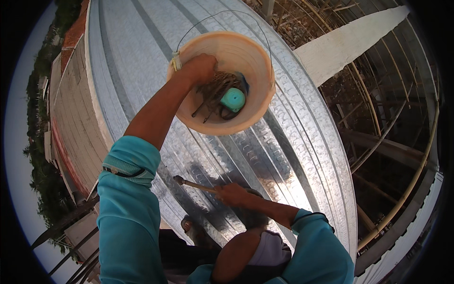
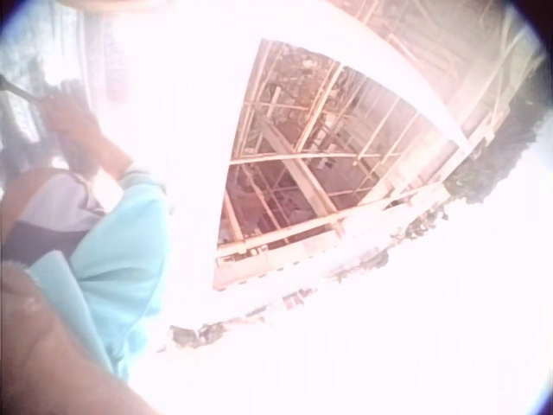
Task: The person walks along a corrugated metal roof and uses a hammer to drive nails from a bucket into the roof sheets. The person repeatedly picks nails, positions them, and hammers them into place while moving along the roof surface.
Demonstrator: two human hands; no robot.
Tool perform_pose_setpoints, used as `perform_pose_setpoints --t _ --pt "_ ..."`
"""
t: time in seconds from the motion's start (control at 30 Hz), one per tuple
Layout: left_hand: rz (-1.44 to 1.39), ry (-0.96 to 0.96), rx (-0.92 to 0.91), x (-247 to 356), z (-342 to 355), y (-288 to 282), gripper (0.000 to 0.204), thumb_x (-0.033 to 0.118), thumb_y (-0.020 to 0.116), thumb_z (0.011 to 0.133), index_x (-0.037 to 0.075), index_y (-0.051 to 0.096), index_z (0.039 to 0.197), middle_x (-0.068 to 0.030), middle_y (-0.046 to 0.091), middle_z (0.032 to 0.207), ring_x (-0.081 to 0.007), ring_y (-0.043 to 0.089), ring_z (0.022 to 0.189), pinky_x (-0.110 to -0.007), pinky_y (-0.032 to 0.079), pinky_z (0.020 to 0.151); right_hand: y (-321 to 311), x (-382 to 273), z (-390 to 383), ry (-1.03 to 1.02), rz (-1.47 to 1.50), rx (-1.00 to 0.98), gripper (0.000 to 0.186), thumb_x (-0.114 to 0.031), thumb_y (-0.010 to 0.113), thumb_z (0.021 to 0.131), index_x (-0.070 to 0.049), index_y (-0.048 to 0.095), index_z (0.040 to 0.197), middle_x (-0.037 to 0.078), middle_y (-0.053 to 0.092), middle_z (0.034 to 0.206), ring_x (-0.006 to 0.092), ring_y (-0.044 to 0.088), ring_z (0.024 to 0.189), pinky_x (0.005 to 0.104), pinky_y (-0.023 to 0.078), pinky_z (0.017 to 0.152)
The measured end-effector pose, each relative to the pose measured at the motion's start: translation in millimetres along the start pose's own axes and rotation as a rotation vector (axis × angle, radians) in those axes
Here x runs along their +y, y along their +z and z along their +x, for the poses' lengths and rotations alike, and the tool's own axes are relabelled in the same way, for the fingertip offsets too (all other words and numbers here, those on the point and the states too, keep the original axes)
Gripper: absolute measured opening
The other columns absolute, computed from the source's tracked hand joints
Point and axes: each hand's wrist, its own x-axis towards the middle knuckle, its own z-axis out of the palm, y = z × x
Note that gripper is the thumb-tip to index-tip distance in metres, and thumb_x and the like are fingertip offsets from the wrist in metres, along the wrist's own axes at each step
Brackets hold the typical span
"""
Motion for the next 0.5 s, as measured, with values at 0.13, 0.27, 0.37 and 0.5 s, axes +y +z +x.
perform_pose_setpoints --t 0.13,0.27,0.37,0.5 --pt "0.35 0.026 -0.157 -2.5 28.5 25.7 0.022 0.005 0.059 0.085 0.002 0.073 0.101 -0.0221 0.07 0.106 -0.0338 0.07 0.098 -0.043 0.056 0.084 -16.6 -9.3 0.5 0.121 0.06 -0.054 0.034 -0.026 0.062 0.088 -0.003 0.054 0.112 0.018 0.066 0.076 0.0388 0.067 0.07 0.0506 0.054 0.063" --pt "0.292 0.015 -0.121 -16.9 45.0 52.7 0.017 0.002 0.061 0.082 0.002 0.073 0.095 -0.0216 0.071 0.099 -0.0358 0.069 0.096 -0.045 0.055 0.087 -18.5 -8.8 -1.2 0.162 0.086 -0.029 0.035 -0.024 0.062 0.088 -0.001 0.053 0.112 0.019 0.066 0.076 0.0402 0.067 0.071 0.0508 0.054 0.065" --pt "0.232 0.01 -0.067 -6.1 50.0 61.5 0.018 0.003 0.062 0.082 0.003 0.073 0.096 -0.0214 0.071 0.1 -0.0365 0.069 0.096 -0.045 0.055 0.086 -12.8 -0.3 0.0 0.158 0.124 0.015 0.035 -0.027 0.06 0.091 -0.001 0.051 0.113 0.02 0.065 0.074 0.0415 0.066 0.068 0.0521 0.053 0.063" --pt "0.266 0.002 -0.128 -6.9 62.3 66.0 0.018 0.008 0.064 0.082 0.001 0.072 0.096 -0.0206 0.071 0.101 -0.0345 0.07 0.094 -0.043 0.055 0.082 -14.2 0.8 0.7 0.151 0.158 0.022 0.035 -0.027 0.059 0.092 -0.001 0.05 0.112 0.022 0.065 0.074 0.0431 0.065 0.068 0.0536 0.052 0.064"
